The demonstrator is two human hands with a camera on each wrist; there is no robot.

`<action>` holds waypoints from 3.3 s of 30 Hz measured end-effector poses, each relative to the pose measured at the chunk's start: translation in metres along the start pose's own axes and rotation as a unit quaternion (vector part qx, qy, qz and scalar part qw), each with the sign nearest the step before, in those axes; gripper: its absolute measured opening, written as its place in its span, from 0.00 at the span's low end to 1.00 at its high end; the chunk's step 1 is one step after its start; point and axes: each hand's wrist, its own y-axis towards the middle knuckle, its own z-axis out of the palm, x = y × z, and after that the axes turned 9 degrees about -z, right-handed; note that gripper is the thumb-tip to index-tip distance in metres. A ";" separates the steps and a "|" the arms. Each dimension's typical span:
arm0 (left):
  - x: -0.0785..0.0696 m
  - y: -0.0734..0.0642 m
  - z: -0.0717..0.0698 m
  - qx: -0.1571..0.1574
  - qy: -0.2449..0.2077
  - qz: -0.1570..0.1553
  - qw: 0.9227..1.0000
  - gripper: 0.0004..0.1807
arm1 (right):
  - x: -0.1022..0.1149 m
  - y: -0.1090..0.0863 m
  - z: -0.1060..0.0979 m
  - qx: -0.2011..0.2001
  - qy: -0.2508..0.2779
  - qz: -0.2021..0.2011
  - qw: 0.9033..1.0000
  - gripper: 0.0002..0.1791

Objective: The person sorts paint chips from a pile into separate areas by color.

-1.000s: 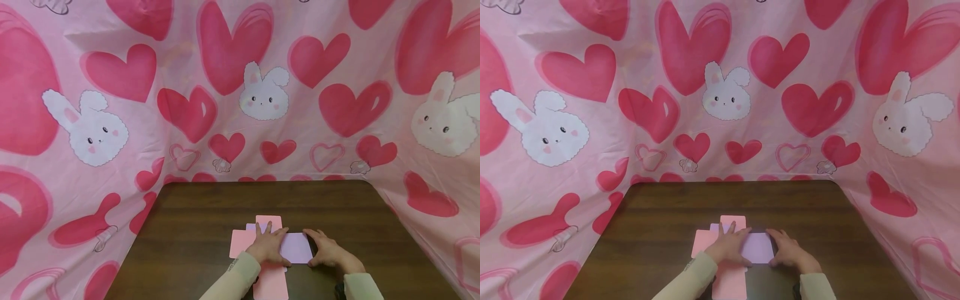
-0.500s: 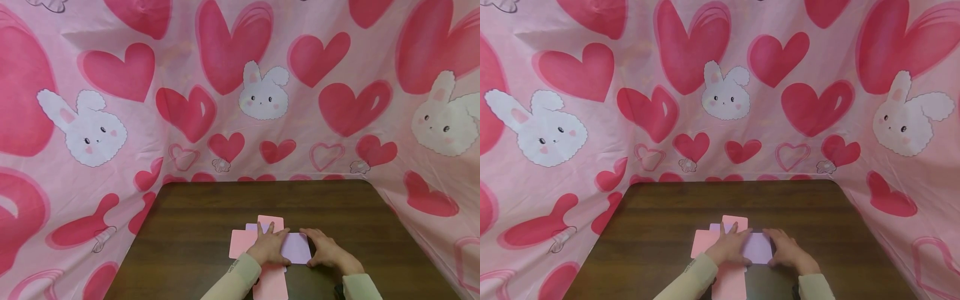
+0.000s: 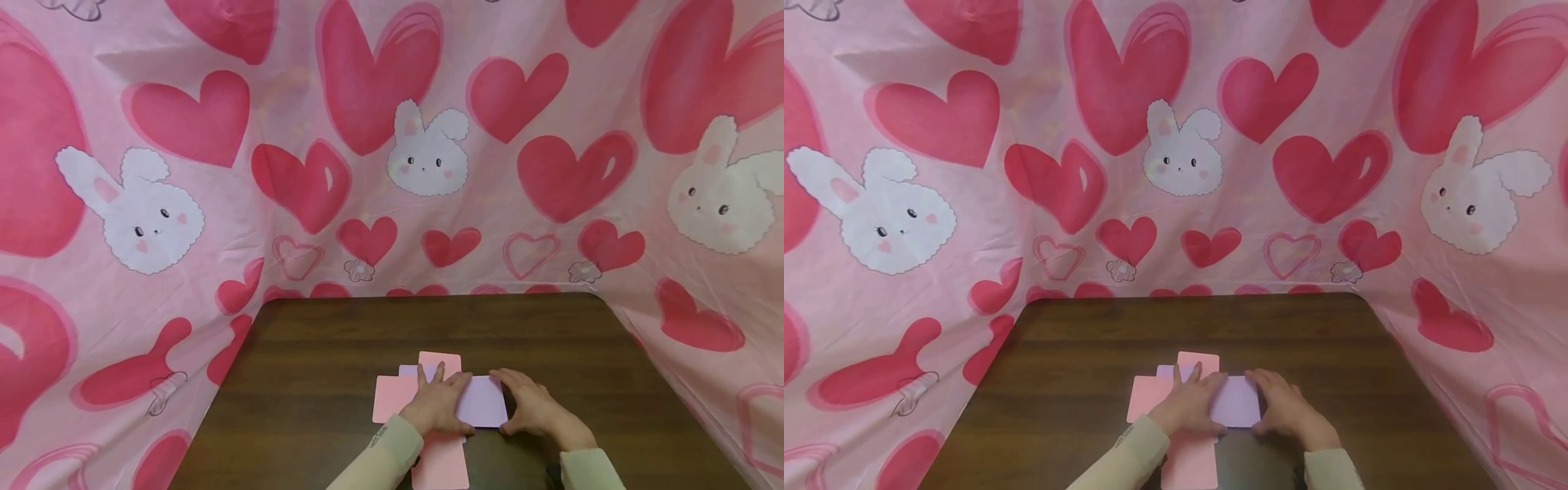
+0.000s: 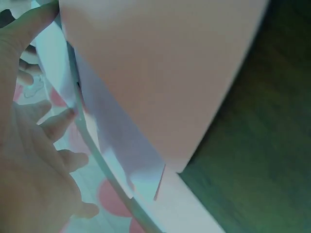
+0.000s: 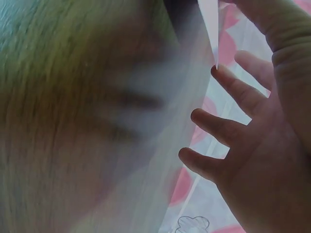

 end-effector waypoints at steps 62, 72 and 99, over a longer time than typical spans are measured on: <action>0.231 -0.140 -0.039 0.051 -0.148 -0.190 0.969 0.58 | 0.200 0.134 0.131 0.068 -0.158 -0.159 0.972 0.55; 0.216 -0.131 -0.054 0.051 -0.164 -0.163 0.971 0.60 | 0.187 0.129 0.113 0.022 -0.107 -0.173 0.979 0.59; 0.067 -0.128 -0.017 0.012 -0.128 0.034 0.991 0.60 | 0.093 -0.024 0.036 0.054 0.023 -0.125 0.990 0.62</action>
